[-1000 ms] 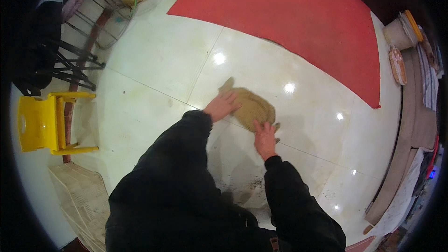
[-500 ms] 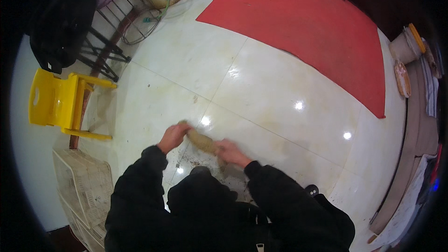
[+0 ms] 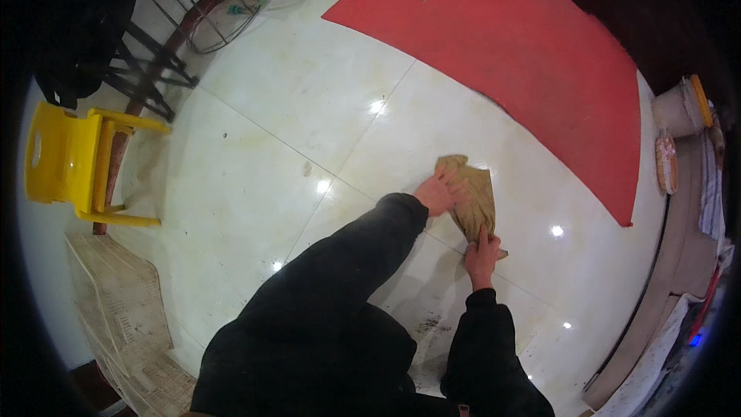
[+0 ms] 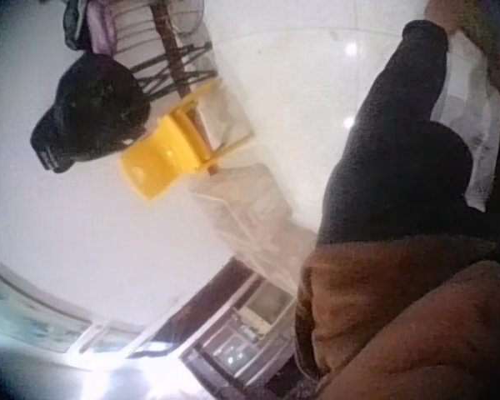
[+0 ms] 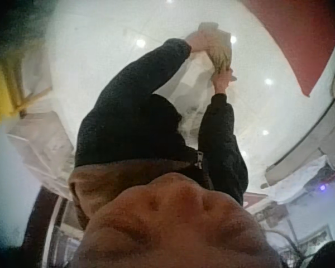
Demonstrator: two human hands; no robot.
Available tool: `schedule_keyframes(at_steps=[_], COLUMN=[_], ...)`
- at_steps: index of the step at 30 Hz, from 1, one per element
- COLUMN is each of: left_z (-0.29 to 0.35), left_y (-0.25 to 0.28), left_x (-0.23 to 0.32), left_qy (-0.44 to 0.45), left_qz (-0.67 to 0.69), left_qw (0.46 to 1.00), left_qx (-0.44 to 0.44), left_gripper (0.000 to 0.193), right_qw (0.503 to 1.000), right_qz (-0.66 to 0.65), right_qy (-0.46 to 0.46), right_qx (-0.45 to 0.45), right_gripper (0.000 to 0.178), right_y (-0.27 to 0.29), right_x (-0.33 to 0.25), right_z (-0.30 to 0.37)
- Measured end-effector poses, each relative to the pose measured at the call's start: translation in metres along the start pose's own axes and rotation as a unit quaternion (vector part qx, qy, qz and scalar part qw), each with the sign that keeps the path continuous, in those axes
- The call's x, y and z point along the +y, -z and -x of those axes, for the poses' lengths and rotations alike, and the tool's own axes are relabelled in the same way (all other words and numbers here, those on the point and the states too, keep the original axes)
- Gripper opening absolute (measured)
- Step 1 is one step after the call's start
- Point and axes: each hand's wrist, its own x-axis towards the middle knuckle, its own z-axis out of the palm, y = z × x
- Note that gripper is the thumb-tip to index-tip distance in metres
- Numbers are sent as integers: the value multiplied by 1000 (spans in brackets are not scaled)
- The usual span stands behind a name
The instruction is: The person wrings out a cloth in a sink, then walks into a living area and mops the tiled floor with the cloth. They move a yellow plastic chair and a black stool to clean underneath them, then return the items to their original positions.
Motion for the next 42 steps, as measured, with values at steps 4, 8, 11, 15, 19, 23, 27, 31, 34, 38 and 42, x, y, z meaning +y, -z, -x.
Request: schedule_keyframes(at_steps=[4, 8, 11, 15, 19, 23, 27, 31, 34, 38, 42], left_z=[26, 123, 212, 313, 368, 337, 231, 107, 63, 91, 152], left_y=[13, 54, 78, 90, 106, 117, 111, 91, 66, 44, 44], left_x=[-71, -115, -102, -36, 36, 56, 36, 23, 49, 96, 147], left_qy=[64, 139, 207, 265, 267, 243, 141, 110, 109, 43, -54], left_qz=[-58, -48, -10, -33, 27, 186, 128, 107, 121, 79, 66], left_qw=[994, 988, 974, 953, 956, 938, 981, 988, 977, 983, 981], left_qx=[-72, -57, -95, -141, -121, -162, 29, 10, -137, -160, -172], left_gripper=[44, 51, 55, 61, 49, 38, 31, 45, 48, 50, 51], right_qw=[997, 982, 970, 941, 892, 814, 899, 969, 985, 990, 992], right_qz=[1, 11, -15, -67, -87, -178, -155, 8, 46, 25, -25], right_qy=[71, 166, 230, 314, 375, 334, 270, 195, 123, 136, 112], right_qx=[-39, -87, -72, -105, -236, -441, -308, -151, -110, -21, -45], right_gripper=[59, 56, 57, 61, 55, 38, 25, 46, 50, 50, 42], right_y=[-21, -44, -60, -66, -52, -28, 15, 62, 58, 29, 19], right_x=[-49, -129, -175, -199, -189, -152, -89, -24, 8, 36, 34], right_z=[-48, -55, -16, 54, 108, 95, 19, -23, 6, 74, 155])
